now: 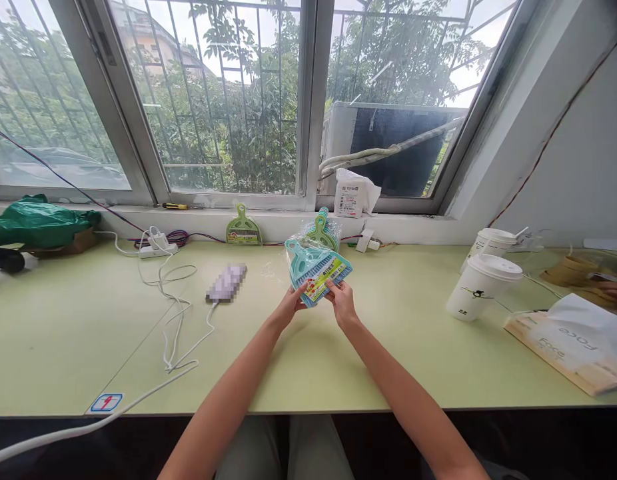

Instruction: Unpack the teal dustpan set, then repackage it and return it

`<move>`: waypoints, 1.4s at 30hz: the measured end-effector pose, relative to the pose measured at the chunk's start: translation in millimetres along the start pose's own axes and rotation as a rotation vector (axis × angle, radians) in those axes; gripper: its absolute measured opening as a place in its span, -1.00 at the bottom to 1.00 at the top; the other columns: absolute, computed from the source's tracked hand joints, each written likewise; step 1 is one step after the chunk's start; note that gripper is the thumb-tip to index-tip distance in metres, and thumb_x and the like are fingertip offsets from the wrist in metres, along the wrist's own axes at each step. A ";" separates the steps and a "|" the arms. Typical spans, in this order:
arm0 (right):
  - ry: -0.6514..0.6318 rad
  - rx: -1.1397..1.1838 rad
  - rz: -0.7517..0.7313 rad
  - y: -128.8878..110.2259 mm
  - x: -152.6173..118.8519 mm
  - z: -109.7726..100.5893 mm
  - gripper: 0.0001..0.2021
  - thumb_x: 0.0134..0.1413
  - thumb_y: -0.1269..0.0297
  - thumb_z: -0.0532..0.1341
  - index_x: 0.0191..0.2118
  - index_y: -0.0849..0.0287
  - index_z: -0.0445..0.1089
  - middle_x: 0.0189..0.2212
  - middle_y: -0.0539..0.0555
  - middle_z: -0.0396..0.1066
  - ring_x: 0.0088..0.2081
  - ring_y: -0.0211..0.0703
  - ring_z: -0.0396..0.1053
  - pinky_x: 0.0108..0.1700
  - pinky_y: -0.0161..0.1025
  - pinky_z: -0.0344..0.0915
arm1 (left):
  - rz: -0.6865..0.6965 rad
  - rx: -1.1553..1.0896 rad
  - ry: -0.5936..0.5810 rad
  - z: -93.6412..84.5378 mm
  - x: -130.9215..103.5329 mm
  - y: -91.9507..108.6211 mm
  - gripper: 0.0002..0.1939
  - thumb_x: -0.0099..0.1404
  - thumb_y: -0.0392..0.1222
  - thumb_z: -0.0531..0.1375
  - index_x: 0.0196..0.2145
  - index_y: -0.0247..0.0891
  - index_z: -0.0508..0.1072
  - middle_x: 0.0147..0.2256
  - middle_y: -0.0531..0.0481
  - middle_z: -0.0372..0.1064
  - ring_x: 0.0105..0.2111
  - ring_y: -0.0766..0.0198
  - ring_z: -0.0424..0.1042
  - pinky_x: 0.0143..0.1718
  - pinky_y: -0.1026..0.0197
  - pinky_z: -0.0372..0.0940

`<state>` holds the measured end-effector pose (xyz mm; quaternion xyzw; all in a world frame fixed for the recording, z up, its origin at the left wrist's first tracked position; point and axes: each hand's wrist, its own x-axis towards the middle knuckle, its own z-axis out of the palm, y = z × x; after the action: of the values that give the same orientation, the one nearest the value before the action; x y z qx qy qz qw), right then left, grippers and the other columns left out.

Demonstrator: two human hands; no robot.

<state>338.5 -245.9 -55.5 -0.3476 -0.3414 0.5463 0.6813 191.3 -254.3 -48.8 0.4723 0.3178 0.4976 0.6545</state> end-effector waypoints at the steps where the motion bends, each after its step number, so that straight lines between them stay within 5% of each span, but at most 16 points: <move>1: -0.001 0.013 -0.004 -2.1 1.3 -0.8 -0.64 -0.23 0.17 0.43 -0.28 0.21 0.41 -0.23 0.12 0.52 -0.24 -0.07 0.51 -0.18 -0.11 0.51 | 0.001 -0.029 -0.028 1.7 0.1 1.3 -0.42 0.17 0.15 0.23 0.06 -0.22 0.34 0.05 -0.19 0.38 -0.02 0.04 0.42 -0.09 0.01 0.37; 8: -0.151 -0.035 0.037 -10.0 1.3 2.2 -0.57 -0.31 0.14 0.46 -0.29 0.23 0.42 -0.32 0.11 0.54 -0.34 -0.08 0.51 -0.28 -0.13 0.49 | 0.064 -0.158 0.167 -4.5 2.9 11.5 -0.49 0.19 0.07 0.23 0.03 -0.22 0.40 -0.05 -0.11 0.46 -0.03 0.07 0.43 -0.04 0.08 0.35; 13: -0.045 0.039 -0.003 -9.7 -4.4 6.6 -0.62 -0.27 0.18 0.43 -0.27 0.23 0.43 -0.31 0.08 0.53 -0.32 -0.13 0.50 -0.31 -0.23 0.48 | -0.081 -0.175 -0.013 -0.3 -1.6 7.1 -0.52 0.23 0.04 0.21 0.00 -0.32 0.42 0.02 -0.19 0.41 -0.01 0.04 0.41 -0.01 0.01 0.35; 16: 0.007 0.053 -0.016 -7.9 -6.6 9.2 -0.63 -0.24 0.21 0.40 -0.24 0.23 0.42 -0.30 0.08 0.53 -0.29 -0.13 0.50 -0.29 -0.25 0.48 | 0.007 -0.170 -0.029 4.5 0.6 6.0 -0.47 0.20 0.03 0.24 0.05 -0.30 0.38 0.04 -0.19 0.39 0.03 0.01 0.38 0.05 -0.02 0.30; 22: 0.088 0.064 -0.033 3.2 -7.9 12.3 -0.65 -0.22 0.20 0.38 -0.25 0.21 0.38 -0.30 0.08 0.52 -0.25 -0.10 0.50 -0.22 -0.20 0.48 | 0.214 -0.053 0.251 12.8 5.7 -1.6 0.08 -0.08 -0.19 0.44 0.28 -0.10 -0.06 0.14 -0.18 0.26 0.13 0.01 0.28 0.13 -0.02 0.21; 25: 0.092 0.088 -0.048 7.6 -8.0 12.5 -0.63 -0.22 0.18 0.38 -0.24 0.20 0.38 -0.24 0.10 0.51 -0.21 -0.10 0.49 -0.17 -0.18 0.47 | 0.254 0.063 0.335 17.6 3.0 -3.8 0.21 -0.06 -0.23 0.43 0.32 -0.05 -0.30 0.17 -0.20 0.21 0.10 0.06 0.31 0.10 0.01 0.23; 34: 0.072 0.116 -0.088 6.8 -11.7 15.3 -0.59 -0.19 0.14 0.38 -0.17 0.18 0.37 -0.16 0.14 0.49 -0.13 -0.07 0.46 -0.10 -0.13 0.46 | 0.461 0.269 0.415 29.9 -7.0 -8.0 0.07 0.19 -0.02 0.26 0.33 -0.04 -0.47 0.09 -0.18 0.28 -0.03 0.17 0.41 0.04 0.09 0.26; 42: 0.004 0.060 -0.068 5.4 -18.5 22.0 -0.59 -0.22 0.16 0.41 -0.20 0.20 0.38 -0.13 0.13 0.47 -0.13 -0.09 0.45 -0.07 -0.14 0.45 | 0.524 0.166 0.591 30.7 -6.0 -12.3 -0.15 0.28 0.07 0.13 0.33 -0.11 -0.29 0.15 -0.23 0.22 0.05 0.14 0.35 0.02 0.14 0.27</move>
<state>314.0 -261.0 -50.1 -0.3161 -0.3352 0.5322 0.7103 221.1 -270.1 -49.8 0.4253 0.4002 0.7346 0.3453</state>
